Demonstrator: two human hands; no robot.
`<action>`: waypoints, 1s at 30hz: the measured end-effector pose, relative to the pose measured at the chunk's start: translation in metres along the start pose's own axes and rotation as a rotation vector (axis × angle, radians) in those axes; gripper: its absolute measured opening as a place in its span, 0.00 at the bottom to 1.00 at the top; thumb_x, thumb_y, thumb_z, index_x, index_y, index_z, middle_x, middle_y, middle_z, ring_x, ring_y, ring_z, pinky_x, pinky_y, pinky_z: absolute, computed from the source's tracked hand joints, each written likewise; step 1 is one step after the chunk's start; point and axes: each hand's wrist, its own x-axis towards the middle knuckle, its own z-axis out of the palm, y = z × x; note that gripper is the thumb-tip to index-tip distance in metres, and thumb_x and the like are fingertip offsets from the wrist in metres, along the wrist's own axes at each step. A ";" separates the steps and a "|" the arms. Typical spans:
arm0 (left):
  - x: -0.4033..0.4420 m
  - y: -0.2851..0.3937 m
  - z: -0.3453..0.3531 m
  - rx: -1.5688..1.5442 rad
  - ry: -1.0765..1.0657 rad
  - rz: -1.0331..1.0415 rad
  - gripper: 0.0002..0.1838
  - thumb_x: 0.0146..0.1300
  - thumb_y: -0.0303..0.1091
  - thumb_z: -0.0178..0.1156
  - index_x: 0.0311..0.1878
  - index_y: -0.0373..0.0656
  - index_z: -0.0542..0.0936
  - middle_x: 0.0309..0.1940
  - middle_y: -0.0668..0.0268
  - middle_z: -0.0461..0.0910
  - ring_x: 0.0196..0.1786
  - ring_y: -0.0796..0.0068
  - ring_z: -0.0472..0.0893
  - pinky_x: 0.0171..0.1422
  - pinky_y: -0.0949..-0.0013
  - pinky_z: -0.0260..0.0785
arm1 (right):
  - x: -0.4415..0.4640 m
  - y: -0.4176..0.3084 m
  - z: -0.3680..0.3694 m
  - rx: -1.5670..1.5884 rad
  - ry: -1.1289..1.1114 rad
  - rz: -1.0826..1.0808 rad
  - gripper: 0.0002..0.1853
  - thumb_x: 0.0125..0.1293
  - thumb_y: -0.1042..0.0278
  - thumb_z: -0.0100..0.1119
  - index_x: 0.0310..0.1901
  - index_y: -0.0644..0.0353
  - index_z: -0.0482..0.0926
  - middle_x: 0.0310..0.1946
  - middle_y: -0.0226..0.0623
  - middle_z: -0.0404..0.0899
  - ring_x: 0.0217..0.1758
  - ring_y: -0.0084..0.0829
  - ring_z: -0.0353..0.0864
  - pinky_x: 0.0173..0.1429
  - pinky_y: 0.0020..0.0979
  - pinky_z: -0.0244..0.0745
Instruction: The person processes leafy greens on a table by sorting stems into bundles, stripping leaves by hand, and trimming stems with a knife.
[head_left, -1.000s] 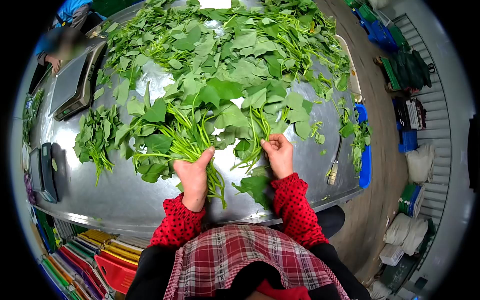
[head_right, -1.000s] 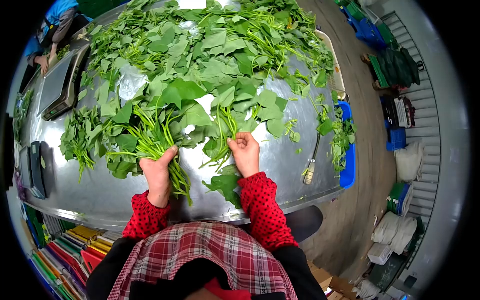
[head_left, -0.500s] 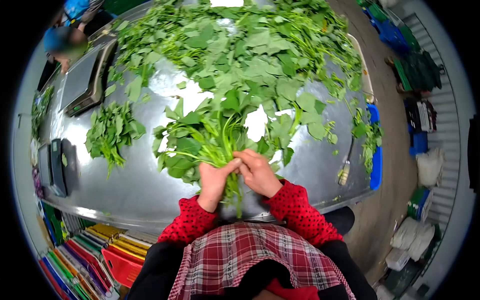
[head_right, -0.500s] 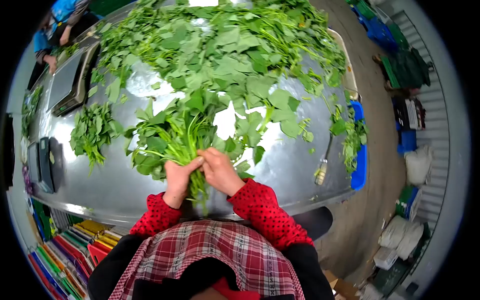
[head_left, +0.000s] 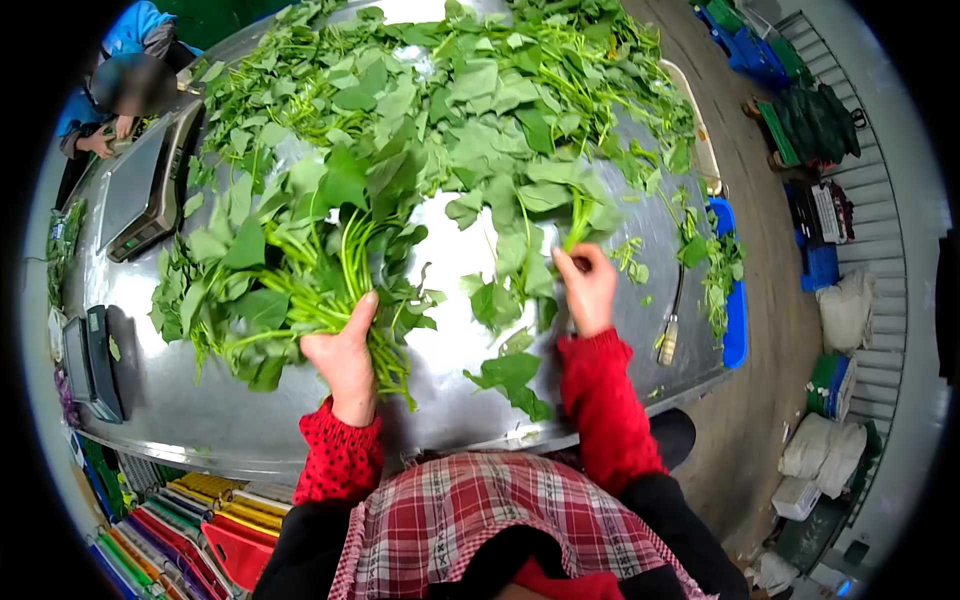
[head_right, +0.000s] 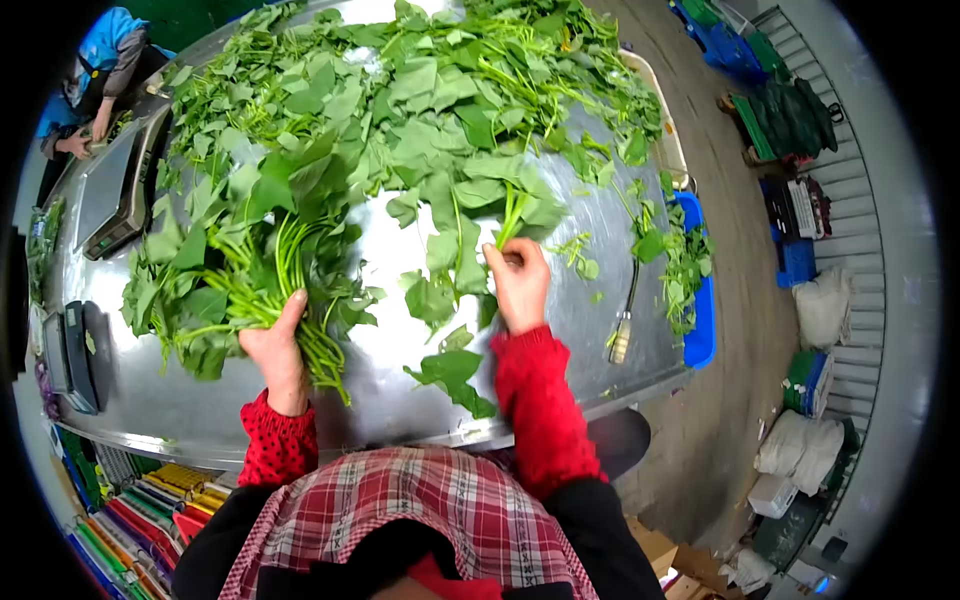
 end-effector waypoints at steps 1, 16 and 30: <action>0.003 0.004 -0.006 0.098 -0.022 -0.002 0.15 0.52 0.17 0.67 0.45 0.32 0.78 0.38 0.65 0.81 0.35 0.76 0.79 0.45 0.73 0.72 | -0.009 -0.021 -0.001 0.094 0.020 0.047 0.10 0.57 0.70 0.69 0.33 0.65 0.76 0.30 0.30 0.77 0.30 0.19 0.73 0.36 0.24 0.70; -0.051 -0.021 0.015 -0.150 -0.256 -0.288 0.19 0.51 0.20 0.69 0.48 0.32 0.78 0.42 0.65 0.81 0.41 0.78 0.79 0.48 0.73 0.72 | -0.085 -0.071 0.082 0.496 -0.447 0.227 0.08 0.68 0.72 0.59 0.44 0.67 0.79 0.31 0.26 0.78 0.31 0.14 0.73 0.36 0.19 0.70; -0.015 -0.016 -0.011 -0.272 -0.144 -0.523 0.14 0.49 0.18 0.59 0.41 0.31 0.78 0.32 0.61 0.81 0.31 0.71 0.81 0.39 0.70 0.75 | -0.119 -0.072 0.073 -0.093 -0.590 -0.320 0.19 0.69 0.64 0.52 0.58 0.64 0.71 0.41 0.55 0.79 0.38 0.50 0.80 0.42 0.37 0.75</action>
